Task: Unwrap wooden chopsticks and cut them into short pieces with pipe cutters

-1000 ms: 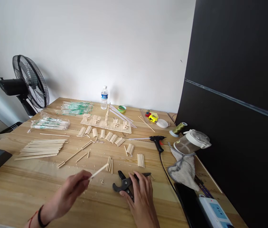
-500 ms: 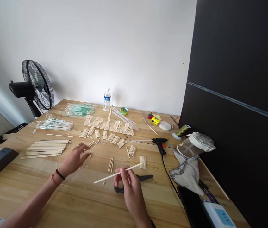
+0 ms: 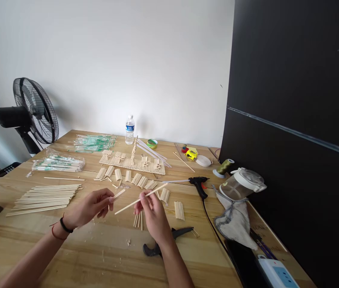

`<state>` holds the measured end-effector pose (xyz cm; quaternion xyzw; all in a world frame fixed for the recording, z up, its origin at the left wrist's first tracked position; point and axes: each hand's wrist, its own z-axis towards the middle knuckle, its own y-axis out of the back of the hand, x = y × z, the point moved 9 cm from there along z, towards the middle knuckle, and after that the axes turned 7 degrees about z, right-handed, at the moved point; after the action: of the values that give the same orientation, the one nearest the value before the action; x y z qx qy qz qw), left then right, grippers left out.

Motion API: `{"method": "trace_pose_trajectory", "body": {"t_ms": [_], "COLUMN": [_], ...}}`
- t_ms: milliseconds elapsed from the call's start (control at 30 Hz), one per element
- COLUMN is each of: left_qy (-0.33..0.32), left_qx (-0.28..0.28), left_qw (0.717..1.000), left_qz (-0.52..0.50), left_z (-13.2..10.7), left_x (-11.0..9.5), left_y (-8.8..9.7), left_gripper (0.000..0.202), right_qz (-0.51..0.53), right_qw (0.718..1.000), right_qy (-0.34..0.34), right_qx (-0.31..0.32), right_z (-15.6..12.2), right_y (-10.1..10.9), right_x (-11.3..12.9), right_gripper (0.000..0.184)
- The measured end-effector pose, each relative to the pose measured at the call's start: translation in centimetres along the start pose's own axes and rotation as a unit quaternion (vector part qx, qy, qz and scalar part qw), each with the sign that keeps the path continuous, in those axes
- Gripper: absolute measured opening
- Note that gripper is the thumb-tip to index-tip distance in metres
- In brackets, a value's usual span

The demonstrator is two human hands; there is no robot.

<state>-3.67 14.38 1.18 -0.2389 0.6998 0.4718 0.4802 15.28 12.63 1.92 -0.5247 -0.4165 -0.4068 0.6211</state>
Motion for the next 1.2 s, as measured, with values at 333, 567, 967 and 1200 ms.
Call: {"method": "trace_pose_trajectory", "body": {"t_ms": [333,567,967,1200], "left_qy": [0.006,0.035,0.030,0.039], "left_qx": [0.085,0.087,0.078,0.072], "left_qw": [0.979,0.978,0.980,0.992], "left_qz": [-0.182,-0.188,-0.180,-0.097], "left_z": [-0.7,-0.4,-0.4,-0.4], "left_x": [0.9,1.9,2.0,2.2], "left_y": [-4.1,-4.5,-4.2,-3.7], "left_gripper": [0.046,0.051,0.044,0.049], "right_qz": [0.009,0.016,0.046,0.033], "right_qw": [1.000,0.999,0.996,0.995], "right_qy": [-0.020,-0.013,-0.003,0.029], "right_qx": [-0.009,-0.042,-0.076,-0.089], "right_z": [0.8,0.6,0.6,0.4], "right_y": [-0.1,1.2,1.9,2.0], "right_x": [-2.9,-4.0,-3.5,-2.6], "right_gripper": [0.036,0.036,0.036,0.030]}}
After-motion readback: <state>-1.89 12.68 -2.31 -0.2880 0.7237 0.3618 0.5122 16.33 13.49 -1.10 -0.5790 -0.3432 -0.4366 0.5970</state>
